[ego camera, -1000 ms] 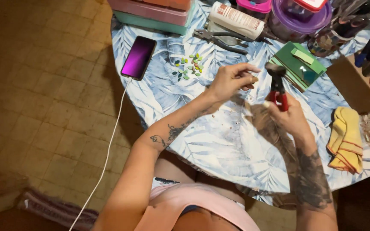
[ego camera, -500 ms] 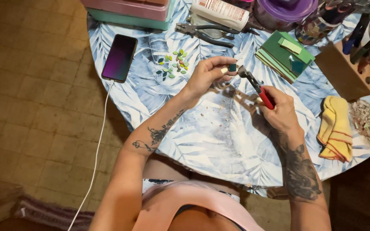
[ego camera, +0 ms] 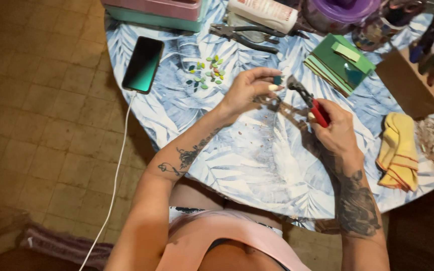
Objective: Cutting small glass tiles using mosaic nippers and wiping the work surface
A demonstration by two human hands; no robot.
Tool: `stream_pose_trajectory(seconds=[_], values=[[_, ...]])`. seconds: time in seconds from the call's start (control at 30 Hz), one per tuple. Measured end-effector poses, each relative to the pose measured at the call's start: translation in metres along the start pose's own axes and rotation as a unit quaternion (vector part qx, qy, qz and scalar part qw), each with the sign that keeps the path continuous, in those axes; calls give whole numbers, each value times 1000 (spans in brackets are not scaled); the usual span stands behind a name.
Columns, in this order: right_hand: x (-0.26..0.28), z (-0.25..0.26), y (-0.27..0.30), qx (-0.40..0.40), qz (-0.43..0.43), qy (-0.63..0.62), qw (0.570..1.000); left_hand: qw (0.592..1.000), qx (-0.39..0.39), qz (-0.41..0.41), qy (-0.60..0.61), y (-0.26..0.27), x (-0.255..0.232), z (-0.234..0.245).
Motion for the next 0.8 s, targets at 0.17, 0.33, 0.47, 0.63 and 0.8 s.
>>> stream_pose_trajectory(seconds=[0.17, 0.33, 0.47, 0.63, 0.8], values=[[-13, 5, 7, -2, -9, 37, 999, 997, 1, 69, -26, 7, 25, -14], [-9, 10, 5, -3, -45, 60, 997, 973, 29, 177, -143, 27, 6, -33], [0, 10, 4, 4, -31, 70, 997, 978, 6, 155, -136, 22, -3, -27], [-3, 8, 3, 2, 9, 71, 997, 996, 4, 85, -36, -11, 25, 6], [-4, 3, 4, 3, -12, 1, 1000, 997, -8, -32, -64, -23, 31, 24]])
Point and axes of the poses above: each hand's wrist, its own y-axis away from the middle knuckle, its own z-axis out of the back of the hand, x = y × z, the point moved 2 cm from there along -y, towards the middle knuckle, and after that the axes turned 2 degrees about -y, right-handed, at the moved point
